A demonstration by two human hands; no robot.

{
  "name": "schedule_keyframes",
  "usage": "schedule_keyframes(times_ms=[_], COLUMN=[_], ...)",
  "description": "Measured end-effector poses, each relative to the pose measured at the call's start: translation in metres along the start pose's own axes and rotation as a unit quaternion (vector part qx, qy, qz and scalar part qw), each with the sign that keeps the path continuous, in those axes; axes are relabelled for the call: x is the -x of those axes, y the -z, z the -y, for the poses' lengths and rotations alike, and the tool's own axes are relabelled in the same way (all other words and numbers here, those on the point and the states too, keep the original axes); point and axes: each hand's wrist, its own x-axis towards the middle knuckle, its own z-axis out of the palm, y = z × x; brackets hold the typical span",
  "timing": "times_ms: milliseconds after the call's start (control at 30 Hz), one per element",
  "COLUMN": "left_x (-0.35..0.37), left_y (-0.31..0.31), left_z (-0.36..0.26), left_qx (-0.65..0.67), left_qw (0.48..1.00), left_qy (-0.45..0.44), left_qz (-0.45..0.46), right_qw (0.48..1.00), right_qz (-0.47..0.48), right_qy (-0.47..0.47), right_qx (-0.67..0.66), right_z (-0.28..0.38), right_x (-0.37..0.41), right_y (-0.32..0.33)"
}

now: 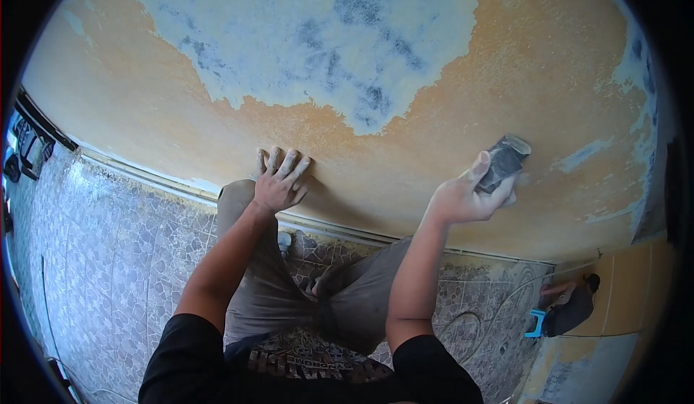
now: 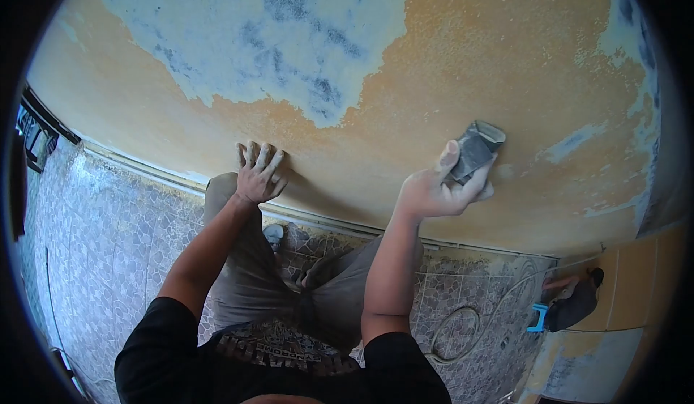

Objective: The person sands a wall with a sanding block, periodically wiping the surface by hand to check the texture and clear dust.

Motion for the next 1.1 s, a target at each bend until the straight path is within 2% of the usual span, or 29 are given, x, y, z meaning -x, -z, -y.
schedule_keyframes(times_ms=[33, 67, 100, 133, 200, 267, 333, 367, 433, 500, 533, 567, 600, 667, 767, 800, 867, 900, 967, 1000, 1033, 1067, 1100], left_x=[0.001, 0.001, 0.001, 0.001, 0.004, 0.003, 0.003, 0.003, 0.002, 0.003, 0.005, 0.005, 0.002, 0.000, 0.003, 0.002, -0.001, 0.000, 0.000, 0.001, 0.000, 0.000, 0.002], left_y=[-0.001, -0.001, -0.001, -0.002, -0.001, -0.002, -0.002, -0.003, -0.003, -0.003, -0.003, -0.004, -0.004, -0.005, 0.002, 0.001, 0.001, 0.002, 0.001, 0.001, 0.000, 0.000, 0.002], left_z=[0.001, 0.001, 0.001, 0.002, 0.001, 0.001, 0.002, 0.003, 0.004, 0.004, 0.003, 0.003, 0.003, 0.004, 0.000, 0.000, 0.002, 0.002, 0.001, 0.001, 0.001, 0.000, -0.001], left_qx=[-0.011, -0.010, -0.010, -0.010, -0.005, -0.002, -0.005, 0.001, 0.005, 0.008, 0.010, 0.005, -0.002, -0.010, -0.027, -0.023, -0.021, -0.013, -0.002, -0.001, -0.001, 0.002, 0.004], left_qw=[1.000, 1.000, 1.000, 1.000, 1.000, 1.000, 1.000, 1.000, 1.000, 1.000, 1.000, 1.000, 1.000, 1.000, 0.999, 1.000, 1.000, 1.000, 1.000, 1.000, 1.000, 1.000, 1.000], left_qy=[-0.003, -0.005, -0.011, -0.015, -0.011, -0.007, -0.006, -0.008, -0.009, -0.009, -0.012, -0.015, -0.016, -0.017, -0.020, -0.016, -0.014, -0.010, -0.005, -0.007, -0.010, -0.010, -0.006], left_qz=[0.007, 0.005, -0.001, -0.006, 0.000, 0.010, 0.002, -0.007, -0.004, 0.006, 0.004, -0.004, -0.011, -0.014, -0.009, -0.004, -0.003, 0.004, 0.010, 0.006, 0.001, 0.001, 0.010], right_qw=[0.992, 0.961, 0.904, 0.904, 0.848, 0.895, 0.972, 0.973, 0.999, 0.999, 0.978, 0.927, 0.884, 0.880, 0.975, 0.992, 0.988, 0.995, 0.995, 0.961, 0.896, 0.866, 0.881], right_qz=[0.056, 0.163, 0.264, 0.262, 0.376, 0.290, 0.139, 0.136, 0.050, 0.040, 0.155, 0.264, 0.351, 0.377, 0.198, 0.125, 0.081, 0.059, 0.082, 0.210, 0.329, 0.403, 0.387], right_qy=[0.075, 0.197, 0.314, 0.316, 0.356, 0.312, 0.142, 0.141, -0.018, 0.004, 0.128, 0.250, 0.287, 0.263, 0.083, 0.015, -0.110, -0.077, 0.050, 0.167, 0.278, 0.281, 0.254], right_qx=[0.087, 0.105, 0.121, 0.120, 0.114, 0.128, 0.122, 0.123, 0.001, -0.003, 0.047, 0.094, 0.110, 0.116, 0.048, 0.031, -0.069, -0.038, 0.020, 0.064, 0.106, 0.099, 0.095], right_z=[-0.014, -0.028, -0.037, -0.040, -0.047, -0.031, -0.006, -0.004, -0.002, -0.018, -0.032, -0.042, -0.033, -0.031, -0.006, 0.005, 0.011, 0.016, -0.016, -0.026, -0.036, -0.050, -0.047], right_x=[0.026, 0.044, 0.058, 0.064, 0.072, 0.040, 0.005, -0.004, -0.014, 0.046, 0.075, 0.098, 0.105, 0.097, 0.049, 0.025, -0.008, -0.003, 0.057, 0.079, 0.098, 0.118, 0.113], right_y=[0.005, 0.023, 0.038, 0.043, 0.057, 0.046, 0.023, 0.019, 0.010, 0.005, 0.020, 0.038, 0.044, 0.050, 0.024, 0.014, 0.007, 0.002, 0.005, 0.022, 0.041, 0.050, 0.054])
